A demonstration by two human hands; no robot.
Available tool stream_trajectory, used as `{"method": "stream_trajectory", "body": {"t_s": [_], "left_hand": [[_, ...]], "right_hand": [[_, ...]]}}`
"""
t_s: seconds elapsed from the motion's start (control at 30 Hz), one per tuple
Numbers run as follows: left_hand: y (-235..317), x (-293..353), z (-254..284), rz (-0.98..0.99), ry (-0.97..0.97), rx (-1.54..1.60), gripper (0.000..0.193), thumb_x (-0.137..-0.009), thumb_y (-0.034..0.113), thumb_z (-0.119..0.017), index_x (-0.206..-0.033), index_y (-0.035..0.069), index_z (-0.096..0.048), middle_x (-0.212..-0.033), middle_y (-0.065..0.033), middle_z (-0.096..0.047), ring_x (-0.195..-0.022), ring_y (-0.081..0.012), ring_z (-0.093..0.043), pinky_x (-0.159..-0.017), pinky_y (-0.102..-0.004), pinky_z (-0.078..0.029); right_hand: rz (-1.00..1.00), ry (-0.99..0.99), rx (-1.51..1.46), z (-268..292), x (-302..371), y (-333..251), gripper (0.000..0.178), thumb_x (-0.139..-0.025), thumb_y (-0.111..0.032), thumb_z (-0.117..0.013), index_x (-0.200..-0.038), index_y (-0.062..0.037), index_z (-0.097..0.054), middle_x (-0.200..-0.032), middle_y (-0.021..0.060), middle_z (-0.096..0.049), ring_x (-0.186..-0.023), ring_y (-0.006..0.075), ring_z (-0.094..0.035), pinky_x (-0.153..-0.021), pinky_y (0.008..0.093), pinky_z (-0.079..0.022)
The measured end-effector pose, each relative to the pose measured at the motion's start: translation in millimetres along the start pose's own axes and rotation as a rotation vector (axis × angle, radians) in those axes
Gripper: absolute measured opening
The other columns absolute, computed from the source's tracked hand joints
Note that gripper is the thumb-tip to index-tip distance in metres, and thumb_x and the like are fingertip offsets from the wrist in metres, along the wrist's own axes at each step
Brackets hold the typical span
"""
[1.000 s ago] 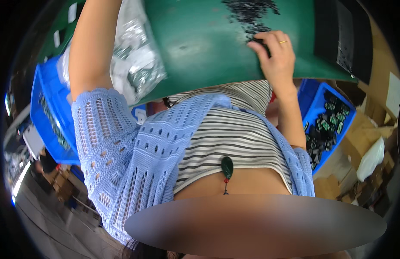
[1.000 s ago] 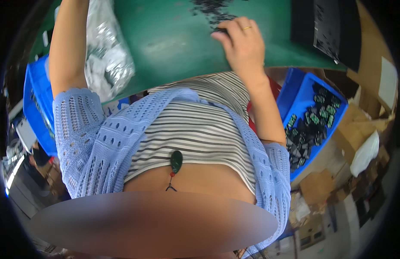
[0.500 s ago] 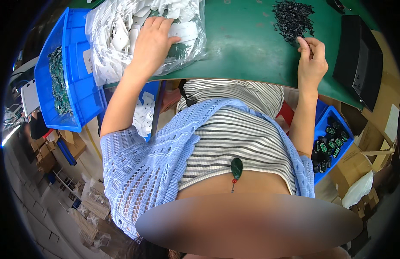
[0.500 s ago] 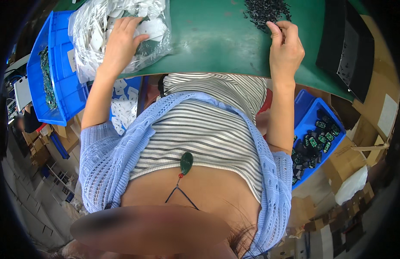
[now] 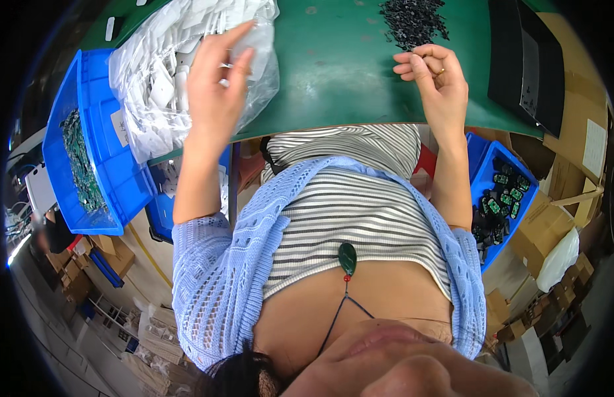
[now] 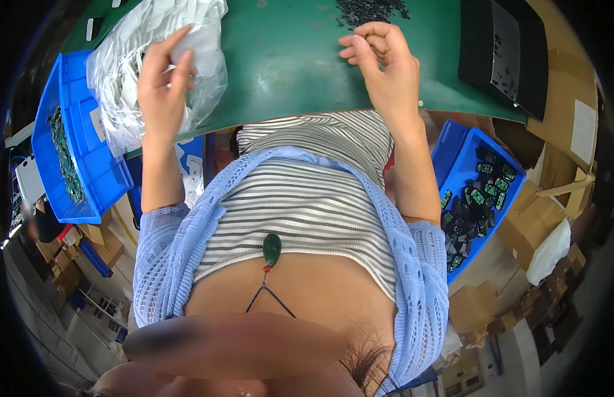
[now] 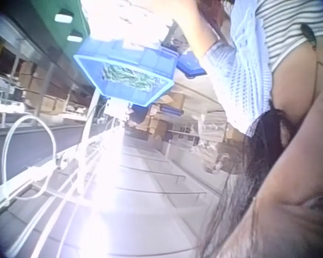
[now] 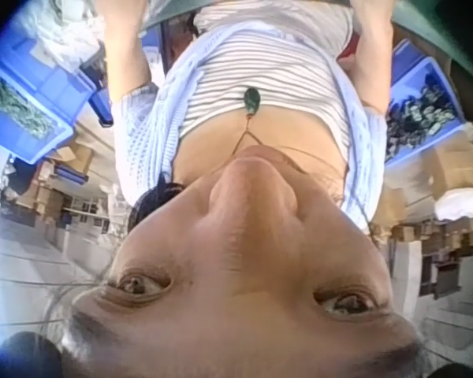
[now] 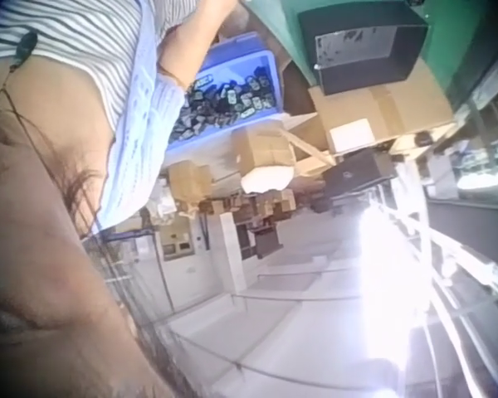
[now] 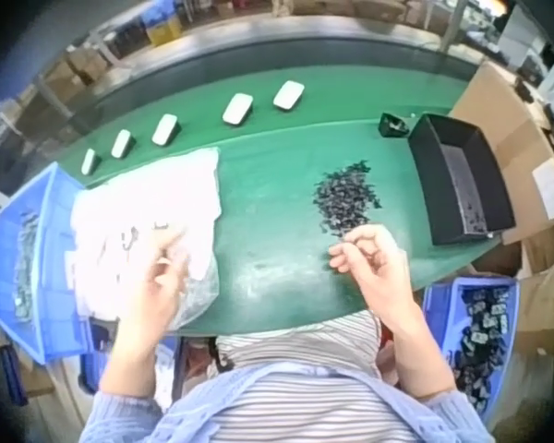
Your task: The person picks up a white plastic piece and a black component, fits them together, and then places the assembly into a black casing and presses it closed.
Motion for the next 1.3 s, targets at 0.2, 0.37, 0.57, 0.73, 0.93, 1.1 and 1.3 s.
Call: {"method": "stream_trajectory", "body": {"t_s": [0.2,0.37,0.57,0.73,0.93,1.1,1.3], "left_hand": [[52.4,7.9,-23.3,-0.332,-0.014,-0.116,0.033,-0.076,-0.003,-0.063,-0.106,0.011,-0.064,-0.071,-0.0060,-0.050,-0.059,-0.0183,-0.052,-0.052,-0.0287,-0.044],[63.7,9.6,-69.5,-0.217,-0.130,0.187,0.023,-0.076,-0.001,-0.064,-0.097,0.008,-0.064,-0.072,-0.0063,-0.051,-0.056,-0.0162,-0.052,-0.047,-0.0279,-0.042],[64.4,5.4,-92.8,-0.233,-0.145,0.245,0.023,-0.077,-0.004,-0.064,-0.098,0.004,-0.064,-0.075,-0.0044,-0.055,-0.053,-0.0068,-0.052,-0.042,-0.0181,-0.043],[75.0,4.2,-100.2,-0.265,-0.115,0.260,0.021,-0.075,-0.002,-0.066,-0.093,0.006,-0.065,-0.075,-0.0047,-0.056,-0.056,-0.0116,-0.055,-0.045,-0.0227,-0.045],[74.0,4.8,-103.9,-0.301,-0.093,0.249,0.019,-0.072,-0.001,-0.067,-0.089,0.009,-0.066,-0.075,-0.0043,-0.056,-0.058,-0.0150,-0.057,-0.047,-0.0255,-0.047],[77.6,7.4,-99.8,-0.184,-0.203,0.345,0.020,-0.076,-0.003,-0.064,-0.094,0.005,-0.063,-0.076,-0.0061,-0.057,-0.060,-0.0121,-0.058,-0.047,-0.0237,-0.047],[58.4,13.6,-113.7,0.239,-0.305,0.902,0.024,-0.083,-0.004,-0.058,-0.106,-0.006,-0.052,-0.085,-0.0097,-0.059,-0.072,-0.0146,-0.063,-0.060,-0.0240,-0.053]], "right_hand": [[0.330,0.045,0.227,-0.3,8.1,-21.8,0.009,-0.083,-0.004,-0.062,-0.090,0.0001,-0.065,-0.092,0.0088,-0.065,-0.070,0.0120,-0.059,-0.063,0.0213,-0.049],[0.086,-0.008,-0.215,-6.5,14.7,-27.3,0.012,-0.083,-0.002,-0.061,-0.094,0.0007,-0.064,-0.093,0.0096,-0.065,-0.073,0.0141,-0.061,-0.066,0.0225,-0.050],[0.052,0.032,-0.498,-0.9,19.4,-30.7,0.007,-0.083,-0.002,-0.061,-0.089,0.0023,-0.060,-0.089,0.0112,-0.064,-0.078,0.0145,-0.062,-0.070,0.0244,-0.051],[0.203,0.111,-0.151,2.3,25.1,-19.5,0.009,-0.077,-0.005,-0.069,-0.082,-0.0021,-0.063,-0.083,0.0032,-0.059,-0.072,0.0092,-0.056,-0.063,0.0204,-0.046],[0.030,0.098,-0.323,2.4,30.9,-20.6,0.008,-0.078,-0.005,-0.068,-0.084,-0.0018,-0.063,-0.084,0.0035,-0.060,-0.075,0.0094,-0.057,-0.065,0.0215,-0.046],[0.231,0.157,-0.024,5.1,31.5,-26.2,0.006,-0.078,-0.003,-0.065,-0.084,-0.0026,-0.064,-0.079,0.0034,-0.060,-0.069,0.0103,-0.057,-0.062,0.0219,-0.046],[0.293,0.162,0.136,4.4,35.9,-35.8,0.007,-0.077,-0.004,-0.068,-0.082,-0.0039,-0.063,-0.075,0.0020,-0.058,-0.058,0.0082,-0.048,-0.051,0.0217,-0.039]]}}
Point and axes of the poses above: each hand's wrist, its own x-axis away from the middle knuckle, its own z-axis out of the back of the hand, y = z × x, the point moved 3 cm from there along -x, towards the middle knuckle
